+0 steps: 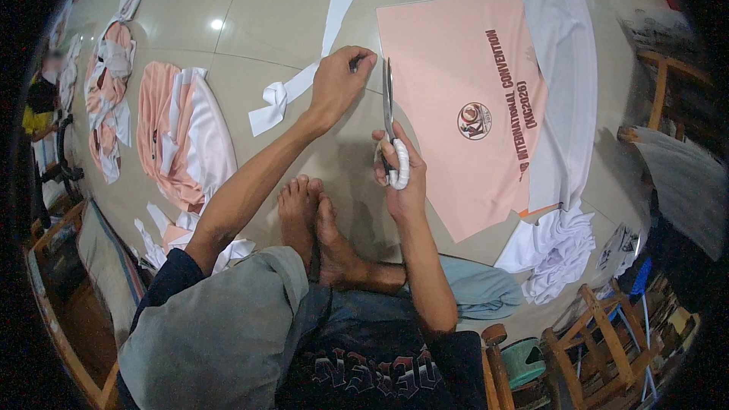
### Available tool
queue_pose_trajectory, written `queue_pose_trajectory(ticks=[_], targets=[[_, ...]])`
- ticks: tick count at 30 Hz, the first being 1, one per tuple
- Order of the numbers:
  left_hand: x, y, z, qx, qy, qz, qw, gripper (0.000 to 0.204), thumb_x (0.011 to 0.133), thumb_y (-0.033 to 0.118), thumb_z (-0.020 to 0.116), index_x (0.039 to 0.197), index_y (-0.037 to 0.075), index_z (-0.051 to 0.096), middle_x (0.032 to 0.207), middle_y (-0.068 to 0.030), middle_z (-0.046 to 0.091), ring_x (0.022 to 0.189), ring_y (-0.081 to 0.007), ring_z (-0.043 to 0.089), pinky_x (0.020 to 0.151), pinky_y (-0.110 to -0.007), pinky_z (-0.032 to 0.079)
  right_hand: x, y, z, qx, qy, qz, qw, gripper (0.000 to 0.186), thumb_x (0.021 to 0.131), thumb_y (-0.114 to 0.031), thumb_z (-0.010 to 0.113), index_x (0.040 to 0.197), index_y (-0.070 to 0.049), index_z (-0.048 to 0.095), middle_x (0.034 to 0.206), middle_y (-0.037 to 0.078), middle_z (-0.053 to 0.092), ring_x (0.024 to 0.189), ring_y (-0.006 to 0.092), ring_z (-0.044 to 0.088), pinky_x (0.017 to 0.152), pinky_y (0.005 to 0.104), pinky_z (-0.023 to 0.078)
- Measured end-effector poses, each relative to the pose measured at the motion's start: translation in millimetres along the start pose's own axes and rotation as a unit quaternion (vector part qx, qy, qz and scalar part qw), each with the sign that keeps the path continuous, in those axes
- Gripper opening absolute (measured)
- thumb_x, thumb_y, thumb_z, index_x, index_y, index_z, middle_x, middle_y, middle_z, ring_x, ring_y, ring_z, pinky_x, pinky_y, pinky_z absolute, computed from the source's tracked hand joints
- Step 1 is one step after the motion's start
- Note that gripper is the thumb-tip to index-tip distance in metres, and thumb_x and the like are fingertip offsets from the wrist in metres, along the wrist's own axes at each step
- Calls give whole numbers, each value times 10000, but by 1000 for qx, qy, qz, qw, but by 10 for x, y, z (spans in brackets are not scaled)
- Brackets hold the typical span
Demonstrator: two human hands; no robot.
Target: The person uses scissors to cut a large piece of white fabric that has a pink paper pattern attached to it. They carefully follow the pattern's outline to trim the fabric, occasionally lifting and repositioning the material to continue cutting along the edges.
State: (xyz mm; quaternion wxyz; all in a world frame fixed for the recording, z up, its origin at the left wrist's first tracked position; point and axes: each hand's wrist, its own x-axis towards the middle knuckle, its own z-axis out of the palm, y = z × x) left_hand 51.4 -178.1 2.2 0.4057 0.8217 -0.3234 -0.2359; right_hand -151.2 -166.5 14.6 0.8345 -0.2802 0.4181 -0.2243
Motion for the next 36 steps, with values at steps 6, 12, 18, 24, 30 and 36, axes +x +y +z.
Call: queue_pose_trajectory(ticks=[6, 12, 18, 24, 30, 36], targets=[[89, 66, -27, 2, -30, -45, 999, 325, 917, 319, 681, 985, 12, 761, 782, -157, 724, 705, -298, 689, 689, -394, 522, 91, 19, 55, 19, 4, -5, 1000, 558, 959, -122, 687, 1467, -10, 488, 1189, 139, 674, 636, 91, 541, 482, 220, 403], [163, 95, 0, 4, -37, -62, 997, 331, 902, 328, 694, 971, 11, 762, 759, -136, 715, 681, -263, 675, 664, -375, 509, 130, -68, 14, 15, 1, 13, 1000, 549, 933, -56, 703, 1446, -5, 514, 1189, 140, 675, 637, 80, 540, 485, 212, 411], [161, 82, 5, 5, -29, -66, 997, 320, 893, 321, 699, 953, 13, 760, 733, -121, 706, 658, -255, 664, 646, -377, 504, 173, -137, -44, 1, -8, 27, 1000, 521, 915, -7, 705, 1414, -18, 557, 1184, 144, 677, 639, 75, 538, 486, 213, 412], [166, 68, 1, 22, -32, -57, 998, 323, 885, 325, 698, 954, 15, 759, 714, -114, 698, 644, -255, 660, 639, -381, 504, 184, -144, -82, 13, -19, 28, 999, 512, 917, 6, 696, 1410, -30, 566, 1169, 143, 682, 647, 74, 543, 481, 211, 407], [174, 68, -7, 19, -31, -62, 997, 338, 885, 337, 688, 950, 14, 760, 713, -116, 697, 648, -260, 663, 642, -387, 506, 206, -207, -84, -10, -21, 23, 999, 497, 899, 28, 704, 1381, -22, 595, 1143, 140, 692, 669, 72, 568, 479, 206, 417], [144, 21, 28, 8, 13, -28, 999, 276, 914, 264, 663, 1030, 21, 728, 842, -144, 697, 757, -256, 666, 713, -382, 513, 190, -362, -72, -156, -15, 17, 988, 527, 857, 37, 752, 1364, 3, 608, 1111, 103, 701, 783, 75, 626, 602, 206, 501]])
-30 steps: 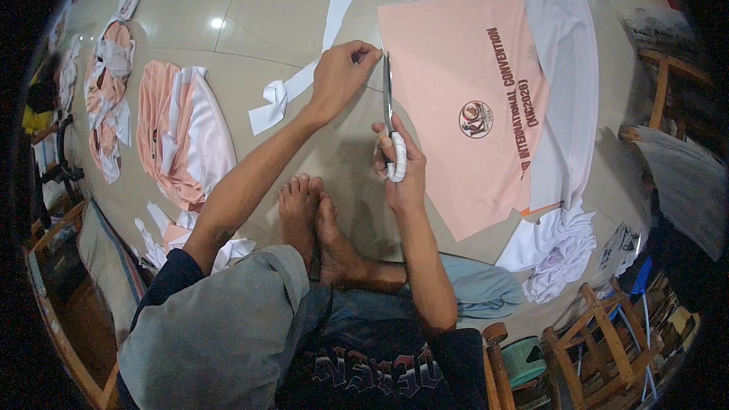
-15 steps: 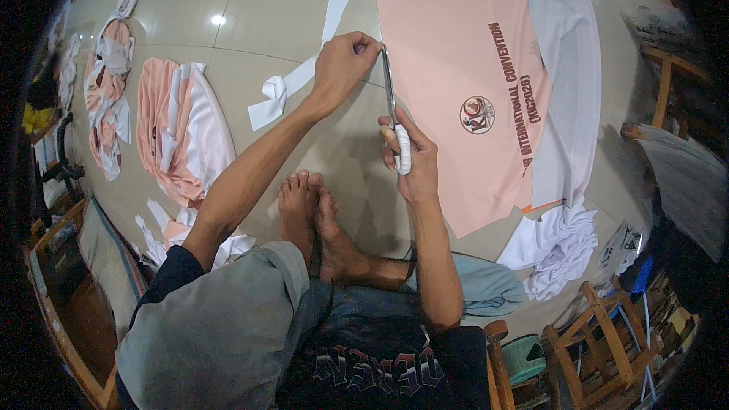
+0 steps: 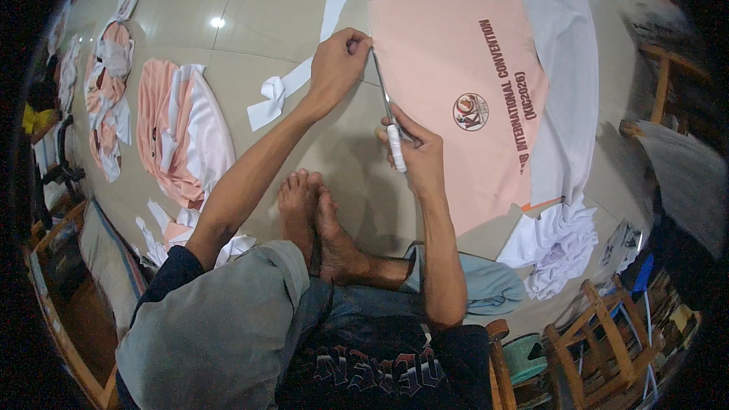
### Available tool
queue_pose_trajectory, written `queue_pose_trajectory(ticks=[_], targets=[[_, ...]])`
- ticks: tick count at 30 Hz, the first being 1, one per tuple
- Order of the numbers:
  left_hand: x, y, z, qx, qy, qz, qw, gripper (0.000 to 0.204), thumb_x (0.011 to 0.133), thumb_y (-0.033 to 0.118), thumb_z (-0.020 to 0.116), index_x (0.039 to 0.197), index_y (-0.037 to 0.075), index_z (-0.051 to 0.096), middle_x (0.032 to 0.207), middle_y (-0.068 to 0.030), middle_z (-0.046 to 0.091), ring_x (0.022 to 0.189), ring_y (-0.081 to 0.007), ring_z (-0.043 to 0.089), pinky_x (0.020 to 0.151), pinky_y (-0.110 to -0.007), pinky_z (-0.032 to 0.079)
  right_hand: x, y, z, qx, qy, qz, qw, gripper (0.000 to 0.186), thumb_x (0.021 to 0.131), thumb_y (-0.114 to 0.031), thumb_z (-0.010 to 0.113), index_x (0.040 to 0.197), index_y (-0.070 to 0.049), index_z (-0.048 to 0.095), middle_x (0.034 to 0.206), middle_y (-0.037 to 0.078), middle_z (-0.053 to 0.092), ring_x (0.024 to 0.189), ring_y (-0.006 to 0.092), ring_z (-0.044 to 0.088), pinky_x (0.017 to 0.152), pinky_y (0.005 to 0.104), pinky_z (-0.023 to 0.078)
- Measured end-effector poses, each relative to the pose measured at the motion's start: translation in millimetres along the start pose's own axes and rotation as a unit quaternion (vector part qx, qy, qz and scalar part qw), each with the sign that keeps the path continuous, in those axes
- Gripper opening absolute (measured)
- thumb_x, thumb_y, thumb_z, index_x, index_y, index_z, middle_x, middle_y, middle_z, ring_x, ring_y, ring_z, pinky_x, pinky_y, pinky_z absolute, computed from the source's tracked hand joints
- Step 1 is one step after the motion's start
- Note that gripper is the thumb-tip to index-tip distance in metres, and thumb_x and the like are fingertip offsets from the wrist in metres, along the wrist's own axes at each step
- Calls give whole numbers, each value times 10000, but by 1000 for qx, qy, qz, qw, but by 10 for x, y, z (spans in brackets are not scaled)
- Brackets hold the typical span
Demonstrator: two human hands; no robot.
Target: The person uses scissors to cut a large piece of white fabric that has a pink paper pattern attached to it. They carefully follow the pattern's outline to trim the fabric, occasionally lifting and repositioning the material to continue cutting along the edges.
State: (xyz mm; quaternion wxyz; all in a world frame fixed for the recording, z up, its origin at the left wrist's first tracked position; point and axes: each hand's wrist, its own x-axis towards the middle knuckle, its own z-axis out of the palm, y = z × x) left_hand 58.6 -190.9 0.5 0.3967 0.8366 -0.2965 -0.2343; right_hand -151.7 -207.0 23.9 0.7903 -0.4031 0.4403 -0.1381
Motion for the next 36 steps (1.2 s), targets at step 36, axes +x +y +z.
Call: queue_pose_trajectory(ticks=[36], targets=[[-31, -286, 0, -42, 66, 207, 975, 79, 903, 86, 701, 949, 23, 690, 844, -76, 646, 649, -204, 633, 602, -323, 517, 95, 147, 347, 114, 7, -24, 993, 568, 955, -172, 686, 1471, -32, 494, 1124, 100, 689, 583, 76, 481, 494, 204, 368]])
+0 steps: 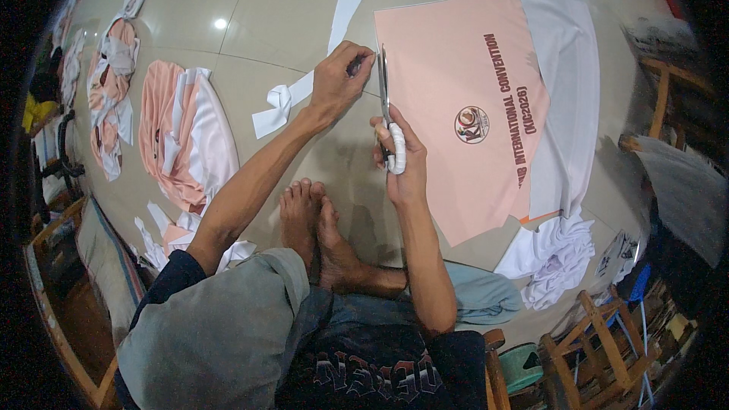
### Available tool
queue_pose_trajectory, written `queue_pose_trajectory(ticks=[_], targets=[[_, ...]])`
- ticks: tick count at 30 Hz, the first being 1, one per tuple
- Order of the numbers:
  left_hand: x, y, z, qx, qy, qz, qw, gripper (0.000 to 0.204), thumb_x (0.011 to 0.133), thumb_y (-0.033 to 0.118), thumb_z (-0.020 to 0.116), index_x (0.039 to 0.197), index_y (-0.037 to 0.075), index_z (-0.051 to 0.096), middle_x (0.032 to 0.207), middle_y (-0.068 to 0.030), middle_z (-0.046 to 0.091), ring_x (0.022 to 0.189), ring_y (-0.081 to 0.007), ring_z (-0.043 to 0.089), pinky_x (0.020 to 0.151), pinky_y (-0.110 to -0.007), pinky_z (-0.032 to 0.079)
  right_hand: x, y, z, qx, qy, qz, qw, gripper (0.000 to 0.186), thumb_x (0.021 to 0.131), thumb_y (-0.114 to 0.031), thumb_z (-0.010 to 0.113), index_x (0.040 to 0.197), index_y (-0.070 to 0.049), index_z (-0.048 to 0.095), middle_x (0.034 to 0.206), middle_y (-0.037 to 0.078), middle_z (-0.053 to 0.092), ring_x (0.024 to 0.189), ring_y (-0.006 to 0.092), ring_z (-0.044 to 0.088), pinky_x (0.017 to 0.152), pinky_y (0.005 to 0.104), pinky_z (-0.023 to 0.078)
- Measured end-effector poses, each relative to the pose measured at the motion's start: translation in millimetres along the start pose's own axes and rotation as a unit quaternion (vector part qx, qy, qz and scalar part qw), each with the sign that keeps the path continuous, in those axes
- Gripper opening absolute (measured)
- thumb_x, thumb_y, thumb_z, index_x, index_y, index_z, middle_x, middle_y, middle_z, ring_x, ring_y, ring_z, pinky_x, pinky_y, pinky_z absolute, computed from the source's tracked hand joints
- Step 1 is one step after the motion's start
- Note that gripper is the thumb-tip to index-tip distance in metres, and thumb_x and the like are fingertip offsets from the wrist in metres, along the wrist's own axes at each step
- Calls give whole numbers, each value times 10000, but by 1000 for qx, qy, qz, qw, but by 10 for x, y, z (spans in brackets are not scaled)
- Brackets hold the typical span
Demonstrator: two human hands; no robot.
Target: The person uses scissors to cut a large piece of white fabric that has a pink paper pattern attached to it. They carefully follow the pattern's outline to trim the fabric, occasionally lifting and repositioning the material to continue cutting along the edges.
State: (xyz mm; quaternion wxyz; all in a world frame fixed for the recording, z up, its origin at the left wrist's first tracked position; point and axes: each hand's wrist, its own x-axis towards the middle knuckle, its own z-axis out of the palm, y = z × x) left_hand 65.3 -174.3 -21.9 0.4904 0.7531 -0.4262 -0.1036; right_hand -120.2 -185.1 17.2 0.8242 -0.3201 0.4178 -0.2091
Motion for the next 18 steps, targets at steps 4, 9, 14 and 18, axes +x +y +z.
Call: queue_pose_trajectory(ticks=[4, 9, 14, 18], targets=[[-10, -4, -13, -6, -14, -11, 1000, 91, 914, 88, 705, 965, 13, 693, 866, -91, 659, 662, -188, 635, 614, -309, 518, 53, -16, 9, -12, 2, 2, 1000, 554, 950, -167, 695, 1461, -48, 515, 1116, 98, 691, 586, 74, 485, 500, 199, 374], [-1, 7, -15, -5, -18, -3, 1000, 106, 900, 94, 699, 981, 32, 671, 854, -77, 635, 653, -207, 627, 602, -323, 517, 96, -42, 11, 5, 5, 14, 1000, 550, 944, -156, 703, 1452, -46, 523, 1124, 102, 693, 593, 75, 484, 505, 197, 384], [-24, 75, 1, 24, -15, -23, 999, 146, 931, 129, 668, 1038, 32, 646, 915, -112, 625, 727, -260, 651, 641, -370, 524, 109, -68, -63, 71, -17, 43, 996, 533, 957, -145, 680, 1438, -1, 504, 1144, 135, 681, 607, 82, 484, 513, 191, 391], [-12, 168, -10, 36, -17, -53, 998, 187, 950, 197, 659, 1015, 22, 659, 928, -135, 625, 805, -304, 652, 703, -408, 520, 88, -36, -147, 160, -56, 76, 982, 560, 958, -156, 663, 1454, 18, 469, 1159, 145, 676, 624, 94, 497, 522, 207, 392]])
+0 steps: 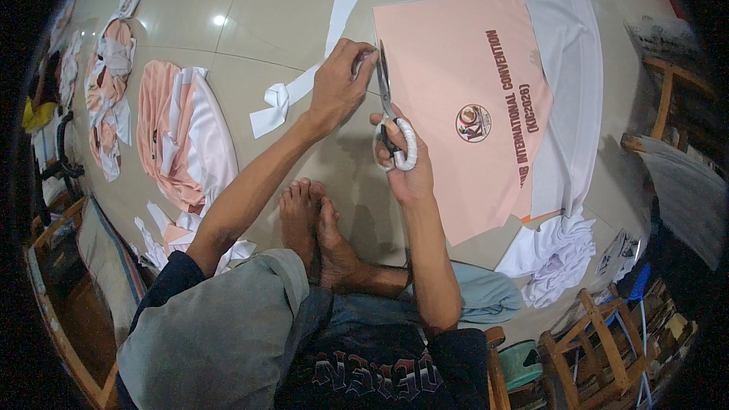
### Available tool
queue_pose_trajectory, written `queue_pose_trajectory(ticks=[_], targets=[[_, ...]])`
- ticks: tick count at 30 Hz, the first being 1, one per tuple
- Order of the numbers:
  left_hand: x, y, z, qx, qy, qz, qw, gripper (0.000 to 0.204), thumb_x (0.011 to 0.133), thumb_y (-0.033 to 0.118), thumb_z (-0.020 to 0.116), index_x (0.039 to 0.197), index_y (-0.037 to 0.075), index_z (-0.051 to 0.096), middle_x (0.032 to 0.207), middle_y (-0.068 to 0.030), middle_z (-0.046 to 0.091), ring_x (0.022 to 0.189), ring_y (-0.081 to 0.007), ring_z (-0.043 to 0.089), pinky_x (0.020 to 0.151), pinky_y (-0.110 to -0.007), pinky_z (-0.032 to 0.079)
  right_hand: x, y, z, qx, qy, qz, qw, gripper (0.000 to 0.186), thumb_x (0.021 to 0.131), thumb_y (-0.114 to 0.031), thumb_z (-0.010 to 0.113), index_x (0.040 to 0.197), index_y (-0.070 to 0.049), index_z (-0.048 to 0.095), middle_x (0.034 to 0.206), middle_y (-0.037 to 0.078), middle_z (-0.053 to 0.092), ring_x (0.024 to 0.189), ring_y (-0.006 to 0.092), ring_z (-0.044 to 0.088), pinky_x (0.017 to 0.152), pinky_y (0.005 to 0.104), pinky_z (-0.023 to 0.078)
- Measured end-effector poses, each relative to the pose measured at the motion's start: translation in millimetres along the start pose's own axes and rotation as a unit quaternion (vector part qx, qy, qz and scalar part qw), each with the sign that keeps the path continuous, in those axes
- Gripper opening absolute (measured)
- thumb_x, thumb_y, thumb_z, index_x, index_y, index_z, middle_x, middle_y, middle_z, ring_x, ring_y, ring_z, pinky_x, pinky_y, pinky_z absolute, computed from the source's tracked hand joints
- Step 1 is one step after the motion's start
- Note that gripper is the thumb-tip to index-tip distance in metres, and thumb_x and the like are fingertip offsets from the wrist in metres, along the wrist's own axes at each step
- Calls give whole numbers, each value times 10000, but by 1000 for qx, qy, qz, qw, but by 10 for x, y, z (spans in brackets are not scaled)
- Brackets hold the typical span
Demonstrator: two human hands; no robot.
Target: The person uses scissors to cut a large piece of white fabric that has a pink paper pattern attached to it. They carefully follow the pattern's outline to trim the fabric, occasionally lifting and repositioning the material to continue cutting along the edges.
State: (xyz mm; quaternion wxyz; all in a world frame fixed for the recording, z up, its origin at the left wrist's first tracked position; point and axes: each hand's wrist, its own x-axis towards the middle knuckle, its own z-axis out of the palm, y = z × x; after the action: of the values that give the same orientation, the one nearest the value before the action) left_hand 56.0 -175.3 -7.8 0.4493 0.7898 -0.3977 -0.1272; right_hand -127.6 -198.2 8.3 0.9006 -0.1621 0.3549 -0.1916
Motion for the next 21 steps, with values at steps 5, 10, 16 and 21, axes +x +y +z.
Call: queue_pose_trajectory(ticks=[5, 10, 16, 21], targets=[[79, 102, -31, 18, -54, -73, 996, 219, 951, 222, 656, 996, 8, 671, 956, -147, 641, 866, -326, 658, 757, -441, 513, -137, 41, -118, 65, -18, 34, 997, 614, 966, -202, 643, 1491, 13, 410, 1169, 141, 667, 644, 93, 500, 520, 222, 376], [124, 99, 2, 43, -60, -75, 994, 242, 929, 221, 670, 993, -12, 669, 957, -159, 658, 851, -316, 659, 769, -433, 511, -359, 159, -156, 62, 5, 28, 998, 611, 973, -214, 630, 1502, -13, 400, 1212, 129, 644, 643, 94, 497, 524, 216, 371], [105, -8, 66, 90, -53, -23, 994, 188, 932, 174, 655, 985, -7, 658, 962, -160, 665, 821, -304, 670, 758, -416, 524, -459, 280, -74, -4, 34, -15, 999, 555, 997, -184, 605, 1501, -37, 425, 1201, 102, 646, 643, 95, 516, 505, 218, 373], [68, -111, 29, 35, -38, 8, 999, 132, 928, 114, 661, 1005, 6, 662, 931, -141, 669, 775, -269, 666, 726, -377, 530, -364, 219, 25, -38, 26, -30, 998, 540, 998, -161, 610, 1493, -29, 441, 1179, 102, 653, 636, 87, 524, 505, 218, 378]])
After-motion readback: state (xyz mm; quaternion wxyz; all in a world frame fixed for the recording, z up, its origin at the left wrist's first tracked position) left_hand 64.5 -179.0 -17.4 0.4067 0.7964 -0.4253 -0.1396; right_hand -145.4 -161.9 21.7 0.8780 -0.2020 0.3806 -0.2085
